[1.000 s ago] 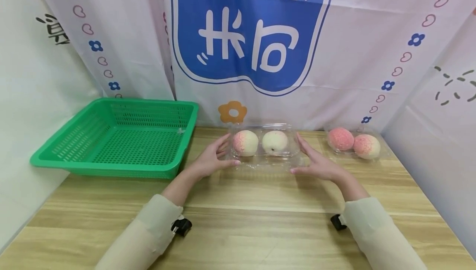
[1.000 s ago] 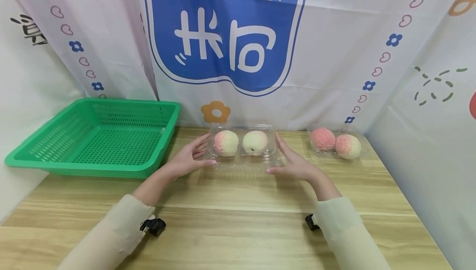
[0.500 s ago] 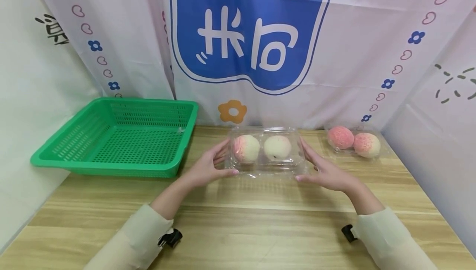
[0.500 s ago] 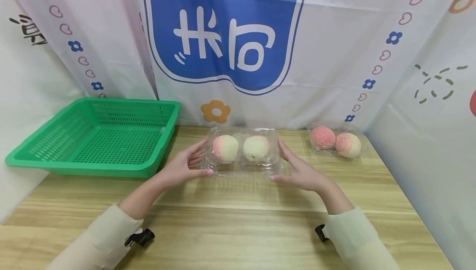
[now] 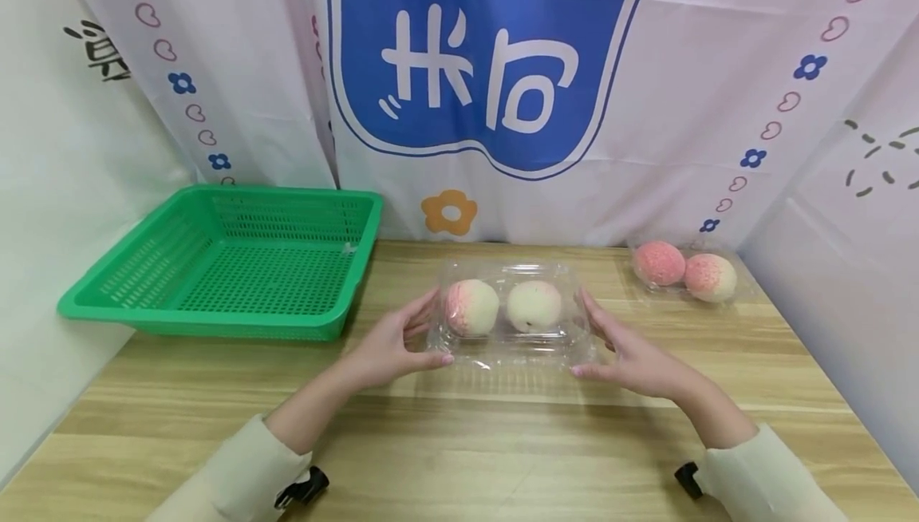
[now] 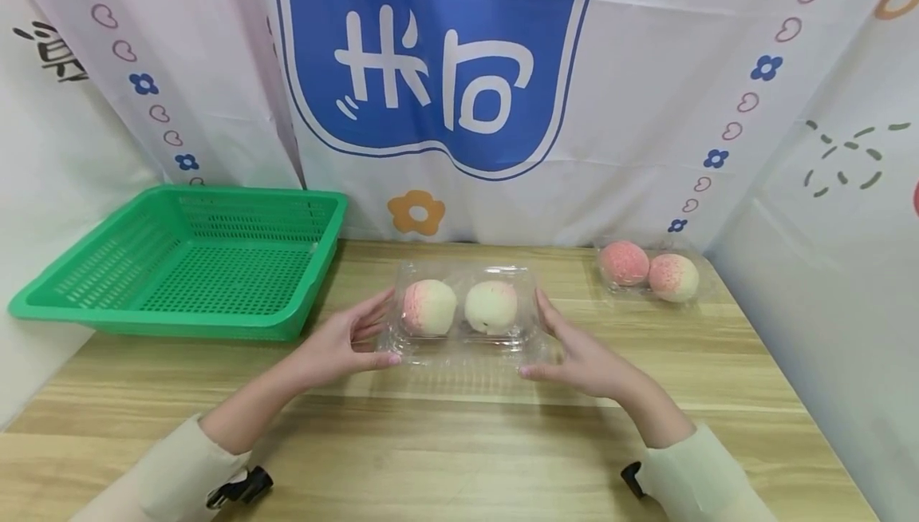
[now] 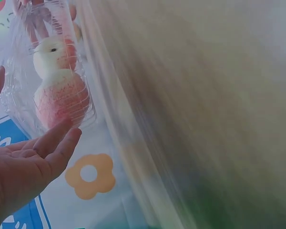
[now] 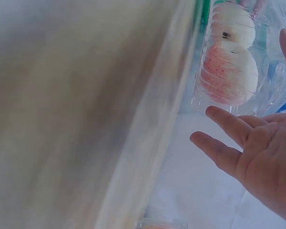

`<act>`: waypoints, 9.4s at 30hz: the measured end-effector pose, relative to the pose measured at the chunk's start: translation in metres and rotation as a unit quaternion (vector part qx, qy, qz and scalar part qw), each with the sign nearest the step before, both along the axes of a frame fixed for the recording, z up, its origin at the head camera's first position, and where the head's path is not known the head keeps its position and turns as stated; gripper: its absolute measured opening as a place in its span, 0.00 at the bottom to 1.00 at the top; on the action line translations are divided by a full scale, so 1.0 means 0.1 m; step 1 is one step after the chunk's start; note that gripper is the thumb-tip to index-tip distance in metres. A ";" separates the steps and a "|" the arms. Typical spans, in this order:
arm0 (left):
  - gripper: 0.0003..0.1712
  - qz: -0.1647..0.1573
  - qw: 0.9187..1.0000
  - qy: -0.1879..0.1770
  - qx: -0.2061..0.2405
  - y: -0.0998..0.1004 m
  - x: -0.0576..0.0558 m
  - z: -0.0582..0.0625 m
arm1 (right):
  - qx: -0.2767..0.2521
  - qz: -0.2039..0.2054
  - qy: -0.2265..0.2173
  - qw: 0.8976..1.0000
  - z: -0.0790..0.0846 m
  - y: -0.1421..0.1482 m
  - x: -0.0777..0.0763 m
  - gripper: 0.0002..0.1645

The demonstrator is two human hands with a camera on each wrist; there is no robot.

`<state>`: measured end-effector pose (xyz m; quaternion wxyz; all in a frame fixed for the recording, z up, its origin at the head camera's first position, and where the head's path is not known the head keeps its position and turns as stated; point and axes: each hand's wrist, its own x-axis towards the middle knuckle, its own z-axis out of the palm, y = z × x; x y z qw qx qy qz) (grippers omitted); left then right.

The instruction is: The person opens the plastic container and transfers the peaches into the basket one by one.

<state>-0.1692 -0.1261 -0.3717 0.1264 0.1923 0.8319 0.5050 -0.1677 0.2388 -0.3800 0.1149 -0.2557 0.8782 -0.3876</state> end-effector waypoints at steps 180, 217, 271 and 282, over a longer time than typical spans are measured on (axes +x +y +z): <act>0.08 -0.102 0.975 -0.196 -0.002 -0.26 -0.09 -0.01 | 0.175 0.082 0.679 0.708 -0.12 -1.51 0.08 0.23; 0.07 -0.092 0.979 -0.184 0.008 -0.23 -0.14 -0.08 | 0.183 -0.002 0.433 0.882 -0.03 -0.19 0.29 0.54; 0.06 -0.102 0.973 -0.205 0.024 -0.15 -0.18 -0.05 | 0.085 0.050 0.477 0.873 -0.05 -0.06 0.22 0.33; 0.08 -0.110 0.971 -0.213 0.000 -0.17 -0.26 -0.04 | 0.065 0.051 0.460 0.884 0.01 -0.04 0.19 0.31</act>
